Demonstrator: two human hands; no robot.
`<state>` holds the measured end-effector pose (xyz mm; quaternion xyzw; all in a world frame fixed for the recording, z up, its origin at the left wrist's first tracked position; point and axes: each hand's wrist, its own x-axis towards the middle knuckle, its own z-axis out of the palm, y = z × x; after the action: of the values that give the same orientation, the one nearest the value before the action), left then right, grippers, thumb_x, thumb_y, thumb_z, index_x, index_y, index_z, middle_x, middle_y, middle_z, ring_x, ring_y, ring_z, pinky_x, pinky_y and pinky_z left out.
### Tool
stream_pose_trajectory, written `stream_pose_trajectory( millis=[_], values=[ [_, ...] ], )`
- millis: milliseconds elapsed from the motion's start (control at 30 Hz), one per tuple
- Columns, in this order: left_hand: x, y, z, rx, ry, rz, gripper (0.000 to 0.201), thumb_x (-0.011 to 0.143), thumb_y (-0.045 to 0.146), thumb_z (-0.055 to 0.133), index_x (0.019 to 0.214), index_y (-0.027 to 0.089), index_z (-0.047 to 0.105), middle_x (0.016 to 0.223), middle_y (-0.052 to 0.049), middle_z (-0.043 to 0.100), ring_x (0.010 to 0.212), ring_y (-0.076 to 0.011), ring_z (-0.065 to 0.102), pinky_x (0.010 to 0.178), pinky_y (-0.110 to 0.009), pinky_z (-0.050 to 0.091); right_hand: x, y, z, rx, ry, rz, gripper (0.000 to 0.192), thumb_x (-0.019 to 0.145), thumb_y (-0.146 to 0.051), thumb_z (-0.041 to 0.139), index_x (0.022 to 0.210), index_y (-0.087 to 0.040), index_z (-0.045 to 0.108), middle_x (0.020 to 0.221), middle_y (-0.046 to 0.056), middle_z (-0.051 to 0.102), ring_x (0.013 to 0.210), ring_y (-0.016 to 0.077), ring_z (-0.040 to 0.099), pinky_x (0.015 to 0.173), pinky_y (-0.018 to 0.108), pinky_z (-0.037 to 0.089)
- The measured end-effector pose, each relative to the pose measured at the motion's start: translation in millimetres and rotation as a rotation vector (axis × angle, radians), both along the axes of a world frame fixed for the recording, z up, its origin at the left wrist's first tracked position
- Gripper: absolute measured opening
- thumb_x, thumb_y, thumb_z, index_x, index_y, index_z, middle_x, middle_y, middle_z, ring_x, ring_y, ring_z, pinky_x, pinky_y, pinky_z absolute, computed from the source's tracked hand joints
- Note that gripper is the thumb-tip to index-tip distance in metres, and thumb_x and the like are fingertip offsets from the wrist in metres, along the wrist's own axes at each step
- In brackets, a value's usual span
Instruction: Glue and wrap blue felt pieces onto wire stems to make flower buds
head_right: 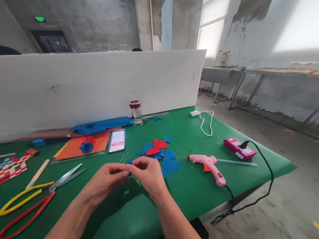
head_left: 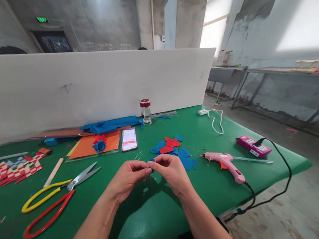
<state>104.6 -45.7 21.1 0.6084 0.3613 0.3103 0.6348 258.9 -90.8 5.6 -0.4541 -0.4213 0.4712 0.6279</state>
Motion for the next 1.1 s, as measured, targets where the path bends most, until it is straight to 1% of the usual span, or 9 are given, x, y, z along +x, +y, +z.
stream_pose_trajectory(
  millis=[100,167,267,333,467,700,867,933,1100],
  values=[
    [0.9,1.2,2.3,-0.006,-0.062,0.095,0.027,0.062,0.038,0.085,0.069,0.014,0.074,0.06,0.0,0.057,0.058,-0.0097,0.044,0.055,-0.022,0.034,-0.9,-0.5,2.1,0.069,-0.005,0.012,0.031,0.07,-0.045,0.076,0.081,-0.017,0.071,0.078,0.003,0.069,0.073,0.0154,0.06,0.07,0.027,0.046],
    [1.4,2.1,4.3,-0.032,-0.141,0.177,0.027,0.059,0.037,0.087,0.066,0.014,0.073,0.059,0.001,0.057,0.058,-0.0089,0.045,0.056,-0.021,0.036,-2.8,-0.7,1.7,0.083,-0.019,0.071,0.032,0.075,-0.047,0.072,0.086,-0.017,0.071,0.082,0.003,0.071,0.077,0.0155,0.062,0.073,0.027,0.047],
    [1.9,2.8,7.0,-0.088,-0.251,0.279,0.031,0.053,0.035,0.09,0.065,0.014,0.073,0.059,0.001,0.059,0.058,-0.0084,0.048,0.057,-0.019,0.04,-7.3,-0.8,-2.4,0.045,-0.059,0.184,0.03,0.068,-0.042,0.079,0.081,-0.016,0.07,0.075,0.002,0.07,0.07,0.014,0.062,0.067,0.025,0.046],
    [1.9,2.4,8.5,-0.116,-0.294,0.312,0.032,0.052,0.035,0.091,0.066,0.013,0.072,0.059,0.001,0.059,0.057,-0.0079,0.049,0.056,-0.018,0.041,-10.0,-0.7,-5.3,0.023,-0.068,0.199,0.027,0.065,-0.037,0.081,0.074,-0.016,0.069,0.069,0.001,0.068,0.063,0.0123,0.06,0.061,0.024,0.044],
    [1.4,0.5,11.3,-0.158,-0.343,0.282,0.032,0.053,0.032,0.091,0.067,0.011,0.071,0.058,0.001,0.059,0.055,-0.0065,0.05,0.054,-0.016,0.042,-11.5,-1.1,-5.8,-0.028,-0.023,0.17,0.023,0.067,-0.036,0.079,0.068,-0.016,0.069,0.061,0.002,0.068,0.057,0.0118,0.06,0.059,0.024,0.045],
    [1.2,0.5,10.4,-0.182,-0.375,0.242,0.03,0.058,0.029,0.09,0.065,0.011,0.067,0.061,0.0,0.059,0.056,-0.0067,0.051,0.055,-0.016,0.045,-10.3,-1.9,-1.1,-0.072,0.088,0.212,0.033,0.063,-0.045,0.082,0.066,-0.015,0.068,0.058,0.002,0.068,0.052,0.0111,0.059,0.057,0.024,0.046],
    [3.4,-0.3,9.0,-0.141,-0.414,0.239,0.031,0.058,0.029,0.089,0.065,0.012,0.065,0.062,0.001,0.058,0.057,-0.0072,0.051,0.054,-0.017,0.044,-9.6,-3.8,1.0,-0.097,0.164,0.28,0.037,0.061,-0.046,0.084,0.064,-0.015,0.065,0.057,0.002,0.067,0.051,0.0101,0.058,0.058,0.024,0.046],
    [4.1,-0.6,8.5,-0.12,-0.431,0.242,0.031,0.059,0.03,0.089,0.066,0.012,0.065,0.063,0.001,0.058,0.058,-0.0074,0.051,0.054,-0.017,0.044,-9.9,-4.6,2.1,-0.097,0.186,0.299,0.037,0.062,-0.046,0.084,0.067,-0.015,0.064,0.057,0.001,0.068,0.051,0.0101,0.059,0.058,0.023,0.046],
    [5.0,0.8,4.3,-0.063,-0.453,0.27,0.028,0.06,0.029,0.088,0.066,0.013,0.066,0.065,0.002,0.057,0.06,-0.0078,0.051,0.058,-0.018,0.045,-12.4,-4.3,2.7,-0.086,0.207,0.294,0.037,0.062,-0.046,0.084,0.072,-0.015,0.065,0.059,0.003,0.07,0.053,0.0117,0.062,0.06,0.024,0.048]
  ],
)
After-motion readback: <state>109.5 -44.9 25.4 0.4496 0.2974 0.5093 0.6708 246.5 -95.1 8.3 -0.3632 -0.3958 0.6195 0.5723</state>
